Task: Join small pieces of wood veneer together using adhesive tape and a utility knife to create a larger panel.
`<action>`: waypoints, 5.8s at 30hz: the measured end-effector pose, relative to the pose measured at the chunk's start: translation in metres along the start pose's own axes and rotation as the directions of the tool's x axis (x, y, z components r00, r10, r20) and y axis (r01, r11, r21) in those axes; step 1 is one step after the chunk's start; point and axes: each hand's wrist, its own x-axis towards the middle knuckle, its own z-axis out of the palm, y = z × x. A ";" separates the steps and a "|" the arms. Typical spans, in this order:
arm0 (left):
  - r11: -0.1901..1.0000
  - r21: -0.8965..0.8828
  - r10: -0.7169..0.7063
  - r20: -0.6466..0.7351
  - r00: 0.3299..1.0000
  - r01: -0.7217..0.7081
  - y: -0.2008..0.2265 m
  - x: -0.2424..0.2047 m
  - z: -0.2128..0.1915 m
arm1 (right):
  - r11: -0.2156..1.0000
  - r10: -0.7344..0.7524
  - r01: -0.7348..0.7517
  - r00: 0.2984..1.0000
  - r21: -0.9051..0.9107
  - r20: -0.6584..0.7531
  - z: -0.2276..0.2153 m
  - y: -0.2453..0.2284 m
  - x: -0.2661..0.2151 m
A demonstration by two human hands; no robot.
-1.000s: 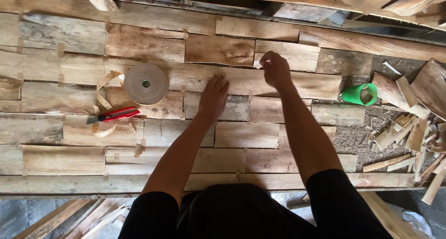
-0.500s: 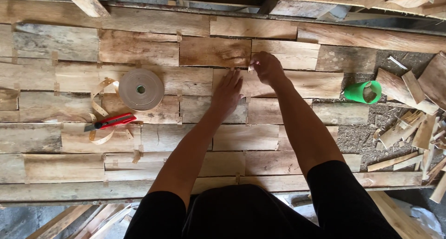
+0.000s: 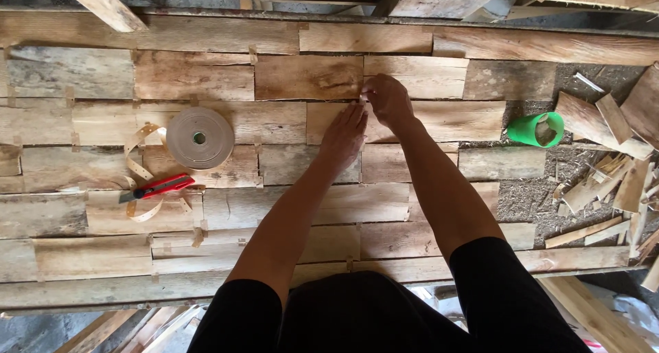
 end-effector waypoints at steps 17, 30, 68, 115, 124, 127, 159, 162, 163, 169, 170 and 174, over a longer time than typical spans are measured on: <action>0.995 0.096 0.004 0.046 0.999 -0.008 -0.007 0.006 0.026 | 0.977 -0.185 0.167 0.973 -0.134 -0.134 0.021 0.023 -0.012; 1.000 -0.022 0.017 -0.029 0.999 -0.018 -0.004 -0.002 0.013 | 0.991 0.126 -0.115 0.973 0.066 -0.192 0.022 0.023 0.010; 0.850 -0.435 -0.469 -0.365 0.804 0.298 0.058 -0.287 -0.023 | 0.972 -0.234 0.220 0.931 -0.081 -0.280 0.049 -0.003 -0.203; 0.534 -0.588 -0.840 -0.449 0.304 0.608 -0.083 -0.422 -0.028 | 0.978 -0.188 0.202 0.959 0.044 -0.212 0.074 -0.132 -0.409; 0.581 -0.746 -0.802 -0.455 0.388 0.325 -0.051 -0.398 -0.020 | 0.973 -0.126 0.162 0.970 0.166 -0.209 0.078 -0.157 -0.389; 0.058 -0.981 -0.926 0.017 0.377 0.188 -0.030 -0.379 -0.027 | 0.967 -0.123 0.164 0.971 0.196 -0.204 0.086 -0.159 -0.377; 0.312 -0.922 -0.439 0.075 0.895 0.230 0.121 -0.304 -0.054 | 0.814 0.088 0.086 0.959 0.574 -0.268 0.055 -0.161 -0.388; 0.240 -0.961 -0.403 0.032 0.915 0.139 0.141 -0.284 -0.050 | 0.750 0.126 0.079 0.957 0.657 -0.260 0.050 -0.131 -0.391; 0.244 -0.960 -0.403 0.031 0.915 0.140 0.148 -0.276 -0.050 | 0.747 0.126 0.082 0.957 0.659 -0.262 0.054 -0.111 -0.392; 0.269 -0.948 -0.379 0.057 0.924 0.169 0.203 -0.228 -0.040 | 0.635 0.161 0.070 0.962 0.769 -0.220 0.046 -0.024 -0.399; 0.211 -0.957 -0.396 0.104 0.912 0.200 0.212 -0.220 -0.036 | 0.596 0.168 0.085 0.959 0.799 -0.228 0.038 -0.016 -0.400; 0.258 -0.930 -0.397 0.146 0.906 0.263 0.242 -0.185 -0.012 | 0.551 0.170 0.087 0.962 0.830 -0.214 0.014 0.036 -0.401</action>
